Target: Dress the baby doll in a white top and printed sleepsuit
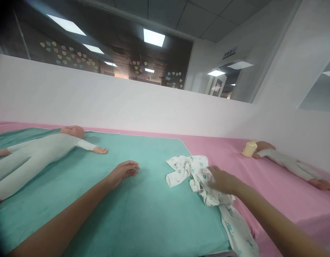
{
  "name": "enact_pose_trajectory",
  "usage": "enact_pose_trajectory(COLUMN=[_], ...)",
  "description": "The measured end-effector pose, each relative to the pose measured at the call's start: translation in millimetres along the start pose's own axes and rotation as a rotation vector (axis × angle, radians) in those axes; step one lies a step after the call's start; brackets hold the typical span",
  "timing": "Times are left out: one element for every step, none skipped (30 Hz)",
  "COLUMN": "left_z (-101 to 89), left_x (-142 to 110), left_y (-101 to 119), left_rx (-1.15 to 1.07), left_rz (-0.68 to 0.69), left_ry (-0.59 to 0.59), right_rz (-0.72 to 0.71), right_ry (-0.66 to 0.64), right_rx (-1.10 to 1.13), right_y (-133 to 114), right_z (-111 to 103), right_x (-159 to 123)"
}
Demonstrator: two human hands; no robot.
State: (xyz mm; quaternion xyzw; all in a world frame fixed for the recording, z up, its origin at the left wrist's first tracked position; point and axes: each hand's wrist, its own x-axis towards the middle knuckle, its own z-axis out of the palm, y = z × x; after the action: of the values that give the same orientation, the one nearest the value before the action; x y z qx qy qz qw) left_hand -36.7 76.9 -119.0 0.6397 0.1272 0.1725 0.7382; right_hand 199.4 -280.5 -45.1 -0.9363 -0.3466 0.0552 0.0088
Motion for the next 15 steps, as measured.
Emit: enact_pose_trajectory(left_z=[0.5, 1.1, 2.0, 3.1, 4.3, 5.6, 6.8, 7.7, 8.4, 8.6, 8.4, 7.9, 7.0, 6.0, 4.8], left_x=[0.6, 1.6, 2.9, 4.3, 5.5, 6.6, 7.4, 7.9, 8.3, 8.6, 9.0, 9.6, 10.2, 10.9, 11.4], left_y=[-0.2, -0.9, -2.3, -4.2, -6.7, -9.4, -12.1, -14.6, -16.7, -18.3, -19.4, -20.0, -20.4, -20.4, -20.3], left_rx=[0.019, 0.04, 0.067, 0.101, 0.145, 0.196, 0.248, 0.294, 0.323, 0.334, 0.327, 0.31, 0.287, 0.263, 0.238], left_rz=[-0.008, -0.016, -0.022, -0.021, -0.011, 0.007, 0.028, 0.048, 0.063, 0.075, 0.077, 0.075, 0.074, 0.073, 0.074], left_ry=[0.003, 0.006, 0.013, 0.022, 0.029, 0.032, 0.03, 0.024, 0.018, 0.013, 0.016, 0.021, 0.026, 0.026, 0.023], right_rz=[-0.043, -0.081, -0.103, -0.108, -0.093, -0.045, 0.028, 0.074, 0.11, 0.127, 0.12, 0.102, 0.072, 0.032, -0.013], right_ry=[0.036, 0.069, 0.094, 0.103, 0.111, 0.115, 0.106, 0.098, 0.088, 0.083, 0.087, 0.1, 0.125, 0.158, 0.196], right_rx=[0.032, 0.056, 0.062, 0.047, 0.013, -0.033, -0.081, -0.104, -0.118, -0.12, -0.111, -0.099, -0.08, -0.053, -0.021], right_y=[-9.9, -20.7, -31.5, -41.8, -50.7, -58.1, -63.9, -68.4, -72.2, -75.8, -80.2, -85.9, -93.5, -103.5, -115.8], right_z=[-7.7, -12.4, -13.9, -12.4, -8.8, -4.1, 0.8, 5.0, 8.0, 9.2, 8.4, 5.6, 0.8, -5.8, -13.9], right_x=[7.9, 17.1, 27.3, 38.3, 49.5, 60.5, 71.0, 80.5, 89.0, 96.5, 103.1, 108.8, 113.5, 117.3, 119.7])
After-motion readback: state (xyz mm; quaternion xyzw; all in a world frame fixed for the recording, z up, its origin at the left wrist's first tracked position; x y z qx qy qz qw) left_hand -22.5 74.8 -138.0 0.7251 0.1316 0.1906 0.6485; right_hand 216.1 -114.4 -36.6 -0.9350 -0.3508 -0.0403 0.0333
